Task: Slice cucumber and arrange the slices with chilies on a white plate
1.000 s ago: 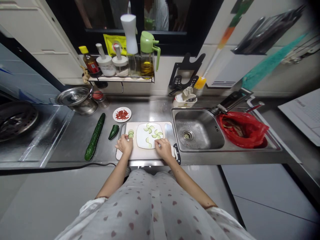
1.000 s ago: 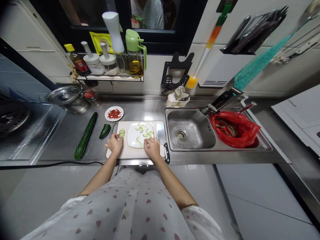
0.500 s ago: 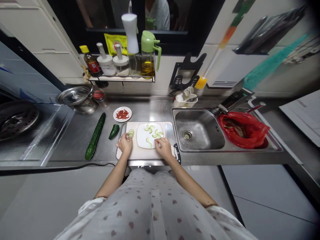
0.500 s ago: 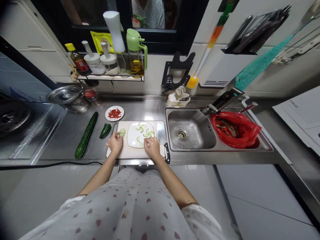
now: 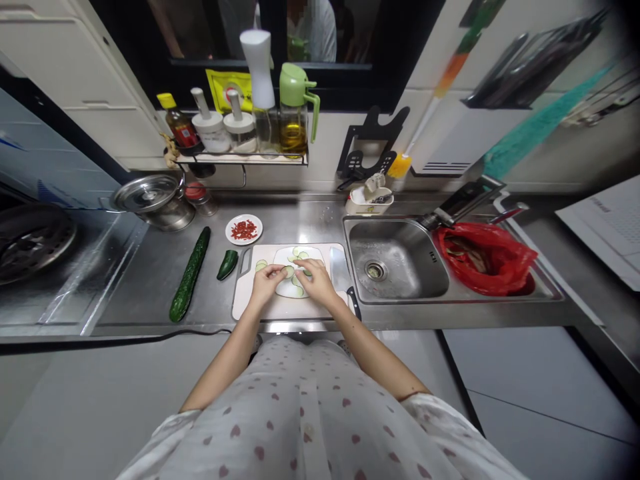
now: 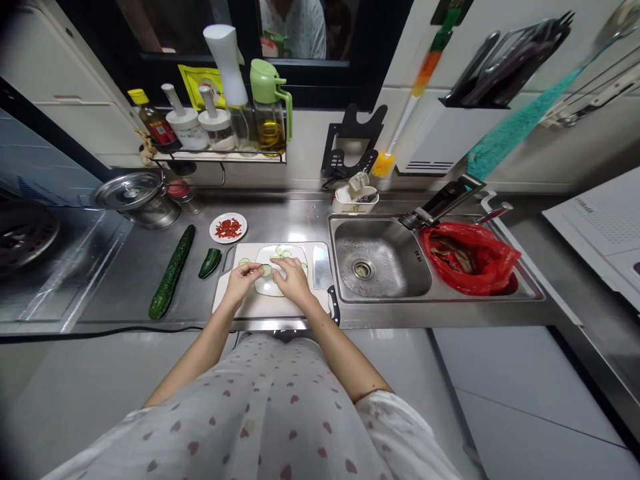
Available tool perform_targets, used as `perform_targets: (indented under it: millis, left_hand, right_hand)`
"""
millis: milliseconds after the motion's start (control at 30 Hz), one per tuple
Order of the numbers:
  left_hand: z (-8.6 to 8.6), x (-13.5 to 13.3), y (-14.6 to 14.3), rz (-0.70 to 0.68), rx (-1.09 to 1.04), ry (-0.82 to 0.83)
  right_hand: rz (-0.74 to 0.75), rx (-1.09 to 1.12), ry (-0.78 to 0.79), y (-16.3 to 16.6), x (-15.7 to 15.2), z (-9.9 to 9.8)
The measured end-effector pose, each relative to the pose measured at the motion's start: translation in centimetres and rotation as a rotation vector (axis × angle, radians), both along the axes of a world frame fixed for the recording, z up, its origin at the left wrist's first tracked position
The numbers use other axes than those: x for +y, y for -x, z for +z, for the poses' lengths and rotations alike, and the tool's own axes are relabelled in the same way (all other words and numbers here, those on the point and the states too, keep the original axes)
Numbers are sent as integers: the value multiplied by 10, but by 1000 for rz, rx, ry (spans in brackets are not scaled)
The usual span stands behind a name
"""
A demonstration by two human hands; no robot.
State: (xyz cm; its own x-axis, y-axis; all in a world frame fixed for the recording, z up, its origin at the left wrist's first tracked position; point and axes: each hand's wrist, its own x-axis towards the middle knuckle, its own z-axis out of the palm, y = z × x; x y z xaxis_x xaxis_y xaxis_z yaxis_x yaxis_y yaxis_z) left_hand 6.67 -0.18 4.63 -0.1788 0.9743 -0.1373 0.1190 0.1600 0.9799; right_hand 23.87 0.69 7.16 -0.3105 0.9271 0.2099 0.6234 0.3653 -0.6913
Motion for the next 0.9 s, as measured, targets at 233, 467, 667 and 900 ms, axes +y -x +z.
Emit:
perform_targets:
  millis: [233, 467, 667, 900]
  left_hand:
    - [17, -9, -14, -94, 12, 63]
    - [32, -15, -21, -200, -662, 543]
    - [42, -10, -20, -143, -911, 575]
    - [44, -9, -20, -81, -778, 436]
  right_hand:
    - [-55, 153, 108, 2, 5, -3]
    - [-37, 332, 103, -6, 7, 1]
    - [24, 340, 125, -11, 3, 2]
    - [32, 478, 284, -9, 2, 5]
